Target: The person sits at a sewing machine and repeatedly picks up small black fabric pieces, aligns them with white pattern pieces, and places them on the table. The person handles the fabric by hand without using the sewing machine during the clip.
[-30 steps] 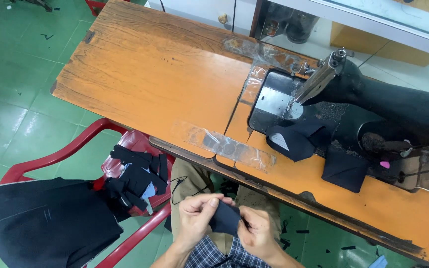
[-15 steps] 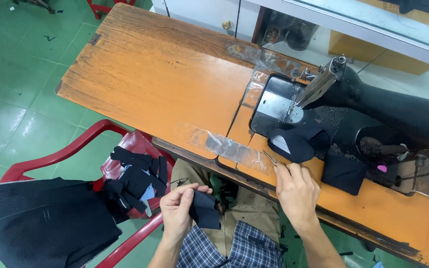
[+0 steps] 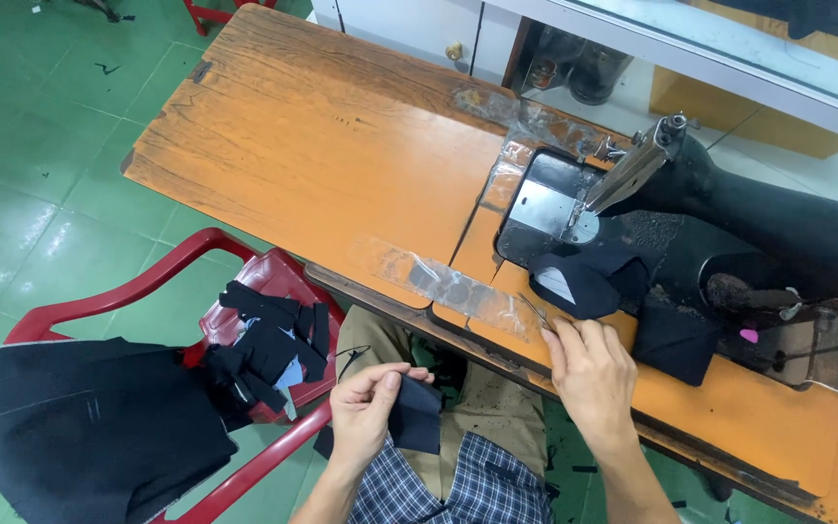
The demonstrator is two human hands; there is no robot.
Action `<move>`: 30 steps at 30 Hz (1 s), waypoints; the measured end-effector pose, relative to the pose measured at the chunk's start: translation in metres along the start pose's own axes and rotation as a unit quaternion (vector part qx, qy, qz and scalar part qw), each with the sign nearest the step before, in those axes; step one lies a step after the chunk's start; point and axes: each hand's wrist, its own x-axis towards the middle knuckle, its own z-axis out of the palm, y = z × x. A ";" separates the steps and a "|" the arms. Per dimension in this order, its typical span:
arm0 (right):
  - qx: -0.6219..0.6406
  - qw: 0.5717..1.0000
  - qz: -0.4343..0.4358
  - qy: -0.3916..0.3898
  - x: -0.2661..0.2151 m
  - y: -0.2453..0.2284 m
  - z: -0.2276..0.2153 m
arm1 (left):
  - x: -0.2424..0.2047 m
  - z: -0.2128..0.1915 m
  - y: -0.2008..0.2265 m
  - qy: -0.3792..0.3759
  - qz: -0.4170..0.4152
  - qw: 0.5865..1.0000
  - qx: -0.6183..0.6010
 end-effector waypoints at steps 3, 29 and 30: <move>0.013 1.000 0.014 -0.014 -0.001 -0.001 -0.006 | 0.000 0.005 0.004 -0.015 -0.015 1.000 0.011; 0.486 0.871 -0.020 -0.071 0.008 -0.079 -0.053 | 0.008 0.050 0.014 -0.142 0.088 0.982 0.085; 0.499 0.863 -0.006 -0.077 0.006 -0.077 -0.052 | 0.009 0.049 0.015 -0.162 0.077 0.981 0.076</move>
